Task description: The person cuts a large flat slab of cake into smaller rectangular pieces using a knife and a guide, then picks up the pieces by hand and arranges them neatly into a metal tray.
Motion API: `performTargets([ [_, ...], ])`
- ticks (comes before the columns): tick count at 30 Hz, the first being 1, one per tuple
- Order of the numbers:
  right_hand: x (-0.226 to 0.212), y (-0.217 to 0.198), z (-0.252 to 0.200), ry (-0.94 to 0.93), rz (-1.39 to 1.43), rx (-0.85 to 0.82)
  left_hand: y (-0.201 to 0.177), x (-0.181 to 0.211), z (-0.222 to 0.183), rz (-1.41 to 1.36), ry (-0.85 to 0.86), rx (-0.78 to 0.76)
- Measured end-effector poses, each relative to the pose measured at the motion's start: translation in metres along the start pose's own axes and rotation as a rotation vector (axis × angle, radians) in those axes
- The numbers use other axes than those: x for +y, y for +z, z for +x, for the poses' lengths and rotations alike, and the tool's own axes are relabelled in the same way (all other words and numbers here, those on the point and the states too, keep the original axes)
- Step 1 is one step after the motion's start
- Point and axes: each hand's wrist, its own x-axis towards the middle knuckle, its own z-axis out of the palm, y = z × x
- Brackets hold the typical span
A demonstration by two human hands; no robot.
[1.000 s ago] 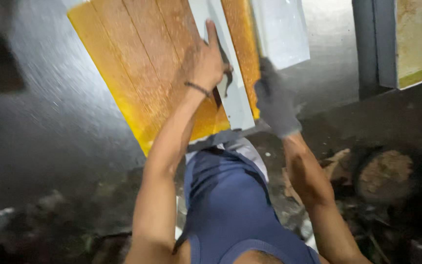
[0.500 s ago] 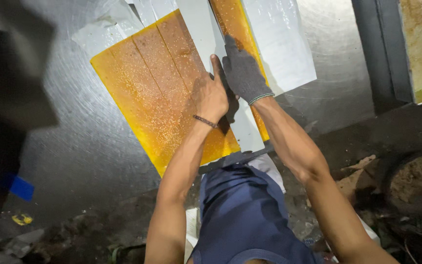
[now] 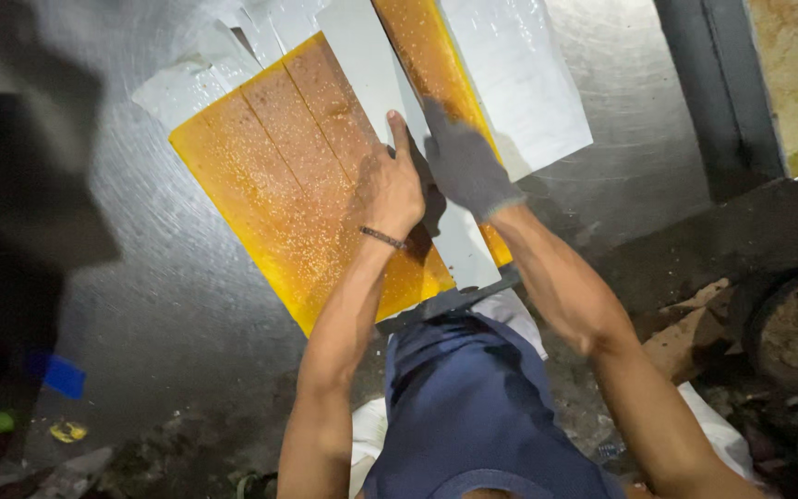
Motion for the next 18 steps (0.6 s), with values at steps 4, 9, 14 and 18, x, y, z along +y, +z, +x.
performTargets([
  [4, -0.019, -0.016, 0.01, 0.073, 0.05, -0.05, 0.002, -0.003, -0.001, 0.019, -0.049, -0.113],
  [9, -0.017, -0.02, -0.012, 0.247, 0.131, -0.19, -0.001, 0.0, -0.002, -0.002, -0.053, -0.114],
  [14, 0.006, -0.003, -0.037, 0.006, 0.006, -0.033, 0.007, -0.007, -0.003, 0.022, -0.01, -0.074],
  [18, 0.025, 0.005, -0.061, 0.109, 0.056, -0.079, 0.02, -0.011, 0.001, -0.031, -0.019, -0.089],
])
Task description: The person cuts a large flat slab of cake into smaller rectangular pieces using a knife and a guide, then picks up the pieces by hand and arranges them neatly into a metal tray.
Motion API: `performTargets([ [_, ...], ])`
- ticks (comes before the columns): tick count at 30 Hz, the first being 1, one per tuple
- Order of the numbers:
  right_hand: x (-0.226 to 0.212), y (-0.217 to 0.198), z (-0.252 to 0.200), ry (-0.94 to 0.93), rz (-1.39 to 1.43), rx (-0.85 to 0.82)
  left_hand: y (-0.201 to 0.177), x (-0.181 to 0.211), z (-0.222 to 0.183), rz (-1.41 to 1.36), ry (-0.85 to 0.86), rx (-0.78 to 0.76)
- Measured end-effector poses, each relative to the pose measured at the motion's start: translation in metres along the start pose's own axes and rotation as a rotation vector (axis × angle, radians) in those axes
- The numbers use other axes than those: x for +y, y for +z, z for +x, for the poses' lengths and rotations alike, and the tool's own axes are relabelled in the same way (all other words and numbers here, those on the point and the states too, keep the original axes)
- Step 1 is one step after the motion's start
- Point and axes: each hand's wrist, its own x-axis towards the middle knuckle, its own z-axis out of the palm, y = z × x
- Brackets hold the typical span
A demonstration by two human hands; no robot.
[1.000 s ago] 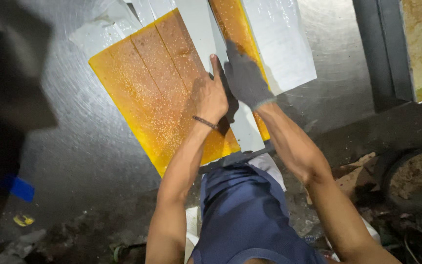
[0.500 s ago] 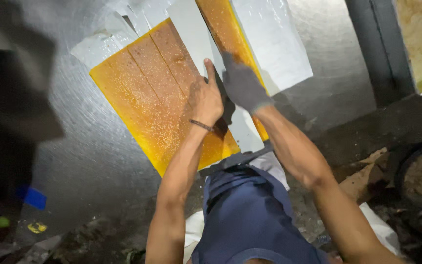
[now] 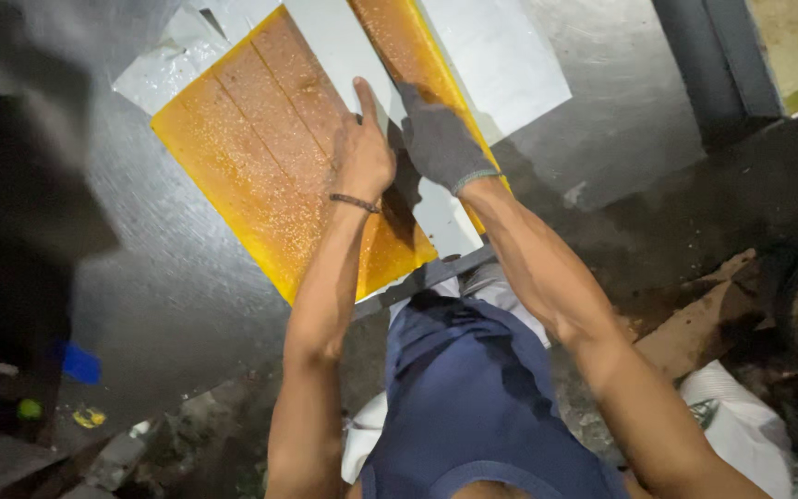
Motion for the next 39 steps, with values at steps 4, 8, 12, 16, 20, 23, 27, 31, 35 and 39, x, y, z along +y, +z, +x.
performTargets([
  [4, 0.011, 0.002, -0.035, -0.097, 0.034, 0.069, -0.01, 0.011, 0.003, -0.033, 0.017, 0.02],
  [8, 0.022, 0.012, -0.049, -0.004, 0.001, -0.011, -0.014, 0.017, -0.006, -0.445, -0.265, -0.156],
  [12, 0.028, 0.005, -0.083, 0.112, 0.031, -0.074, -0.006, 0.016, -0.004, -0.092, -0.023, 0.01],
  [16, 0.02, -0.013, -0.121, 0.014, 0.11, 0.005, -0.002, 0.006, 0.001, -0.076, 0.078, 0.085],
  [20, 0.022, -0.013, -0.143, 0.079, 0.062, -0.034, 0.006, -0.001, -0.001, -0.168, -0.07, -0.041],
  [23, 0.03, -0.015, -0.167, 0.069, 0.1, -0.053, 0.013, -0.009, 0.002, -0.215, -0.06, -0.06],
  [27, 0.039, -0.015, -0.191, -0.006, 0.134, -0.003, 0.024, -0.028, 0.011, -0.106, 0.324, 0.213],
  [31, 0.043, -0.011, -0.215, 0.091, 0.083, -0.078, 0.035, -0.039, 0.012, -0.167, 0.159, 0.059],
  [35, 0.045, -0.021, -0.242, 0.171, 0.105, -0.139, 0.026, -0.033, 0.018, -0.031, 0.191, 0.097],
  [39, 0.05, -0.014, -0.261, 0.165, 0.098, -0.115, 0.018, -0.031, 0.01, -0.094, 0.161, 0.065],
])
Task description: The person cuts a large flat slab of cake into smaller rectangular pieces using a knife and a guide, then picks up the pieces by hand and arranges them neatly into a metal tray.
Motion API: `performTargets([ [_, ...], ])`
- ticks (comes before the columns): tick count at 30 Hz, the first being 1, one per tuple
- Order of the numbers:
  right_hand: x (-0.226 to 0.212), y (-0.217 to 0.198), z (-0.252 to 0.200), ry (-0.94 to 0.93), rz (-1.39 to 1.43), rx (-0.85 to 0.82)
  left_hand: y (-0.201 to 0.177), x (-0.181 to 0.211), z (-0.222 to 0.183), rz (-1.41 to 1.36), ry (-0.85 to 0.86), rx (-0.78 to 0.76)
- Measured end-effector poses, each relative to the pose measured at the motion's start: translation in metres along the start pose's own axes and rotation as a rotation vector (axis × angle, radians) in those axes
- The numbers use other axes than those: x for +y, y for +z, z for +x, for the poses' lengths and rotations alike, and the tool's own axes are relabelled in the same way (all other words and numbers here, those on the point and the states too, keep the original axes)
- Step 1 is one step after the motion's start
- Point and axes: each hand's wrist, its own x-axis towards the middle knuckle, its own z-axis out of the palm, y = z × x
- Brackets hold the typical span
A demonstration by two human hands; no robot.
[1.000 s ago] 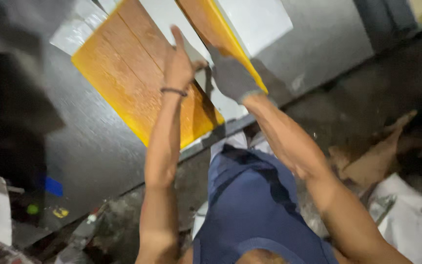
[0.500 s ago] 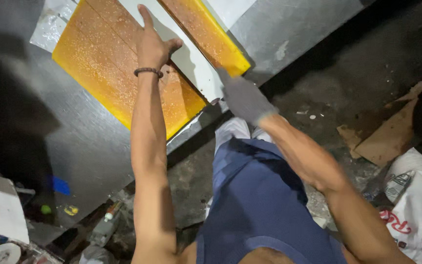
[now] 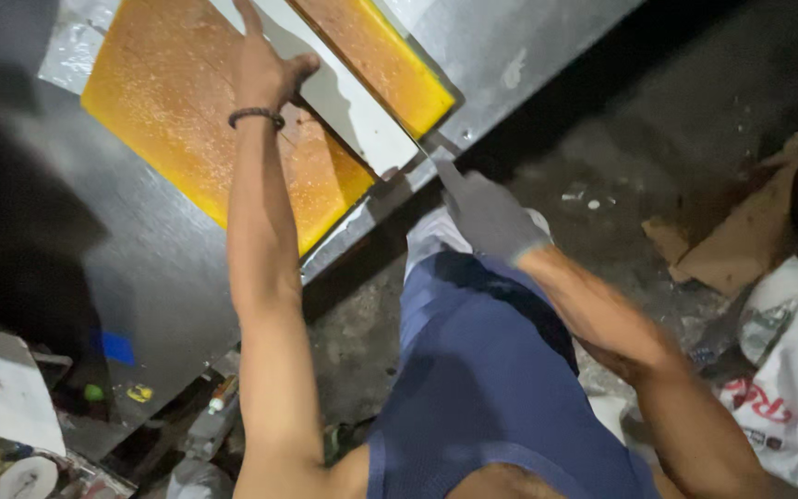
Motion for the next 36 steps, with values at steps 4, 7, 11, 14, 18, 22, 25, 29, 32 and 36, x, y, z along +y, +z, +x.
performTargets([
  [4, 0.016, 0.004, -0.014, -0.012, 0.018, 0.038, 0.004, 0.007, 0.005, -0.332, -0.061, -0.073],
  [7, 0.021, 0.004, -0.03, 0.025, -0.01, -0.003, 0.003, -0.002, 0.007, -0.176, 0.002, -0.022],
  [11, 0.04, 0.023, -0.033, 0.02, -0.014, -0.056, 0.011, -0.012, 0.004, -0.209, 0.001, -0.025],
  [14, 0.064, 0.046, -0.02, 0.1, 0.017, -0.044, 0.006, -0.006, 0.008, -0.257, -0.053, -0.058],
  [18, 0.112, 0.061, -0.089, 0.111, 0.07, -0.057, 0.002, 0.0, 0.007, -0.218, -0.012, -0.053],
  [22, 0.139, 0.066, -0.161, 0.229, -0.025, -0.096, 0.001, 0.004, 0.002, -0.186, -0.108, -0.035],
  [25, 0.136, 0.057, -0.145, -0.018, 0.068, 0.283, -0.002, 0.019, -0.006, -0.027, 0.009, 0.122],
  [29, 0.109, 0.043, -0.054, 0.011, 0.21, 0.418, 0.008, 0.036, -0.045, 0.177, -0.262, 0.222],
  [32, 0.091, 0.014, 0.024, -0.024, 0.191, 0.448, 0.004, 0.002, -0.084, 0.053, -0.27, 0.404],
  [36, 0.063, -0.02, 0.098, -0.162, 0.474, 0.305, -0.019, -0.112, -0.146, -0.009, -0.346, 0.757],
])
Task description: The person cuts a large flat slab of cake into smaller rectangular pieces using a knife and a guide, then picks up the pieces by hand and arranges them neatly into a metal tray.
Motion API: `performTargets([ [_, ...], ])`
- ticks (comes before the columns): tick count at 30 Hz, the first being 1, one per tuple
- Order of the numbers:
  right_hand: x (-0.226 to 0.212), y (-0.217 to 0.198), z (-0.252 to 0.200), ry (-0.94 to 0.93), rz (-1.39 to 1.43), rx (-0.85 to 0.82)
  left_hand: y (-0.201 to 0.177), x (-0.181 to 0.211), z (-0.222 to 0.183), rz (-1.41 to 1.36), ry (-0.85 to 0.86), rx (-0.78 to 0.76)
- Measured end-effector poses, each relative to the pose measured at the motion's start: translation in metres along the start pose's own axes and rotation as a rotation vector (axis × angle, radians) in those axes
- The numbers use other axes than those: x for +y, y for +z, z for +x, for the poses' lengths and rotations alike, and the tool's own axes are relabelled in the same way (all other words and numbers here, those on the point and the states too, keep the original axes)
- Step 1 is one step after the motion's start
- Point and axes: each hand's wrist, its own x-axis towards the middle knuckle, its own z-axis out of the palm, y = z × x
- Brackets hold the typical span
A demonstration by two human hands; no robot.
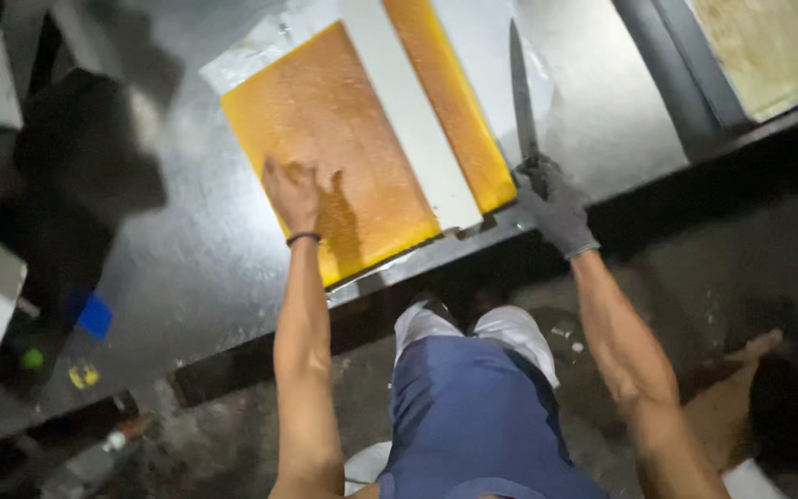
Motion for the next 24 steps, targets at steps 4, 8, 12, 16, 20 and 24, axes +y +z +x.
performTargets([
  [4, 0.004, 0.012, 0.04, -0.02, 0.047, -0.176, -0.024, -0.089, -0.006, -0.403, -0.368, -0.106],
  [8, 0.025, 0.036, 0.066, 0.004, 0.224, -0.274, -0.012, -0.109, -0.004, -0.667, -0.236, -0.177],
  [12, 0.023, 0.047, 0.058, 0.149, 0.106, -0.176, -0.005, -0.097, 0.008, -0.871, -0.347, -0.328],
  [16, 0.019, 0.08, 0.027, 0.087, 0.109, -0.122, -0.023, -0.108, 0.015, -0.517, 0.159, -0.249],
  [20, 0.015, 0.121, -0.025, -0.09, 0.264, -0.038, -0.01, -0.107, 0.066, -1.112, -0.216, -0.631],
  [24, 0.001, 0.233, -0.099, 0.107, 0.184, 0.325, 0.004, -0.102, 0.161, -0.551, 0.178, -0.763],
])
